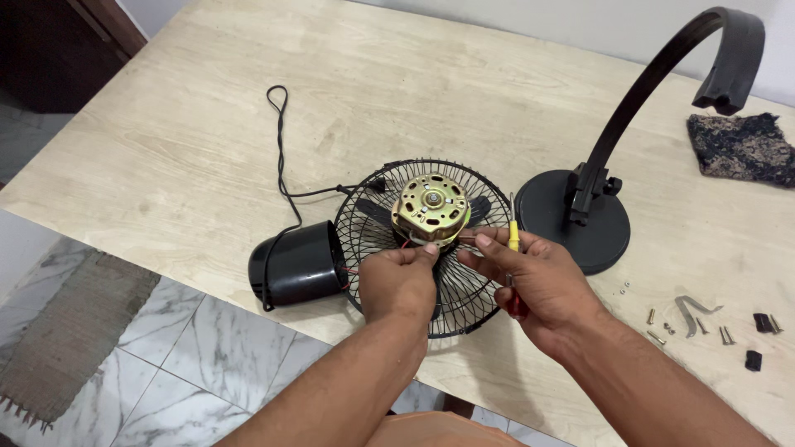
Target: The person uses a screwdriver to tighten screws on the central motor housing of a disassembled electric fan. They repeatedly adjust the fan blades and motor while working on the tabletop.
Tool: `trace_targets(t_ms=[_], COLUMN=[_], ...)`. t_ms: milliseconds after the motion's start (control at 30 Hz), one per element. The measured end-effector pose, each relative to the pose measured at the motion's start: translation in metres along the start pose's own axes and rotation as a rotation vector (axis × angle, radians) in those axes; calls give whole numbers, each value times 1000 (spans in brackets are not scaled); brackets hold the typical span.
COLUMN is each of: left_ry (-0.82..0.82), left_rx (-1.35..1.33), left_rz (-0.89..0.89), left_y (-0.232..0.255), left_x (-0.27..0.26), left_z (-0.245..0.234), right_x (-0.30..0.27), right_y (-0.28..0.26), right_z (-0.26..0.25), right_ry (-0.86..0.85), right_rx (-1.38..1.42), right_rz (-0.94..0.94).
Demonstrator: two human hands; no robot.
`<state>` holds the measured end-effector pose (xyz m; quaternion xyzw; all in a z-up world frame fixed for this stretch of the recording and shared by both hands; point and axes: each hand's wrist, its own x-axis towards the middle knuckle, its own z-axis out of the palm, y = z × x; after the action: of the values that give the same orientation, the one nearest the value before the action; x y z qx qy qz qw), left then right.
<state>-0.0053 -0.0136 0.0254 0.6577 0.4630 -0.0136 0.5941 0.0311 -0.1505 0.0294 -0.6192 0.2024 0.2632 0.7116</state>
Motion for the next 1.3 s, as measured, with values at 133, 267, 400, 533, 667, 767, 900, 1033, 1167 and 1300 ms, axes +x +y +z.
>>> trace_targets(t_ms=[133,267,400,533,667,767,900,1033,1167,1300], left_ry=[2,-52,-96,-73,-88,-111,-138,-151,-135,-149], left_rx=[157,77,-11,19,5,32,58,97,115,93], left_rz=[21,48,-40,-21,-37,-54,-31,-66,-34,-31], left_y=[10,9,5,2,4,6,8,11,11,6], left_x=[-5,-1,6,8,9,8,4,1,0,4], left_z=[-10,-12,-10,-9,-10,-11,-13,-17,-17,-16], right_x=[-1,-3,1,1,1,1,1,2,2,3], right_y=[-2,-2,0,3,3,2,0,3,7,6], right_z=[1,3,8,9,10,14,15,16,19,21], right_ry=[-17,34,53,57,57,76,94,103,119,117], right_rx=[-53,-223,-280,-333,-321,-346,-420,-410,-392,-457], right_rz=[-34,-66,-82,-83,-88,-99,-107,-131,-128,-199])
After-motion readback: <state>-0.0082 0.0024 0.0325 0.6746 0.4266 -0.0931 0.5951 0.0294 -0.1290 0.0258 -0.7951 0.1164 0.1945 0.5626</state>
